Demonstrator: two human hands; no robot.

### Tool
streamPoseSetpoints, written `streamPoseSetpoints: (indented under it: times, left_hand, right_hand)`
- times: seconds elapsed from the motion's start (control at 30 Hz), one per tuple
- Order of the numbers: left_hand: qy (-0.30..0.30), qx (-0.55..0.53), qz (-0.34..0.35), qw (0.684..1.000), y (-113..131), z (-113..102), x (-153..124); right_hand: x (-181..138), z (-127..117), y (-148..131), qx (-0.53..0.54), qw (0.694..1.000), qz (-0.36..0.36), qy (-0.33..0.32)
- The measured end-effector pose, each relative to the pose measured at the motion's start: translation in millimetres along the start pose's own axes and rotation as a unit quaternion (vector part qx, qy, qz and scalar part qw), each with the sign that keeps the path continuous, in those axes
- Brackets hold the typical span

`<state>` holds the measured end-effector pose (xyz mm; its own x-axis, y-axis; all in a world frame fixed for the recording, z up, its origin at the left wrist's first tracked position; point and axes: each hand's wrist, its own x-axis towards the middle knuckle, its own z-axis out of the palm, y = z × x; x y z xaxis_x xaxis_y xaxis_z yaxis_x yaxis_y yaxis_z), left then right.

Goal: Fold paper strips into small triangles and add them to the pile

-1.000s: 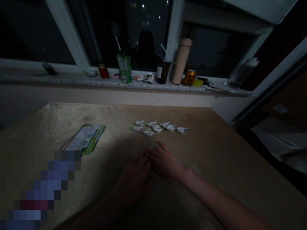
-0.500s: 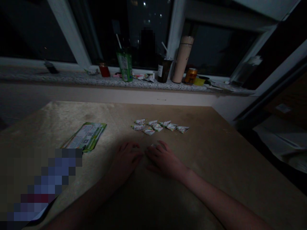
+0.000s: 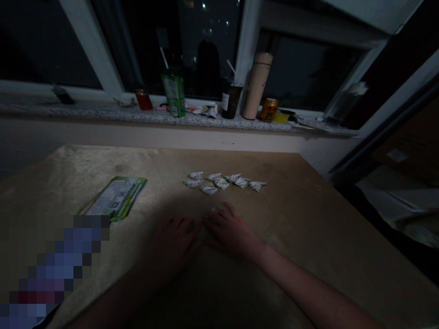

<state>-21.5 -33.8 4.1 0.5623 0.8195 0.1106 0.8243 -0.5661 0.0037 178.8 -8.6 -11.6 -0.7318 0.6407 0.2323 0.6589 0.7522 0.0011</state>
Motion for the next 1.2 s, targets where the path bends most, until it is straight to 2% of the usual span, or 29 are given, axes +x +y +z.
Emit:
streamPoseSetpoints:
  times: [0.57,0.73,0.93,1.2]
  left_hand:
    - [-0.012,-0.020,0.027,0.999,-23,3,-10]
    - [0.004,-0.021,0.037,0.999,-18,3,-7]
    - [0.060,-0.009,0.041,0.997,-12,8,-2]
    - [0.075,0.009,0.050,0.996,-5,15,-1]
  right_hand:
    - [0,2,-2,-0.003,1.000,0.013,0.009]
    - [-1,4,-1,0.008,1.000,0.020,0.007]
    - [-4,5,1,0.043,0.998,0.034,0.014]
    - [-7,8,4,0.107,0.992,0.053,0.048]
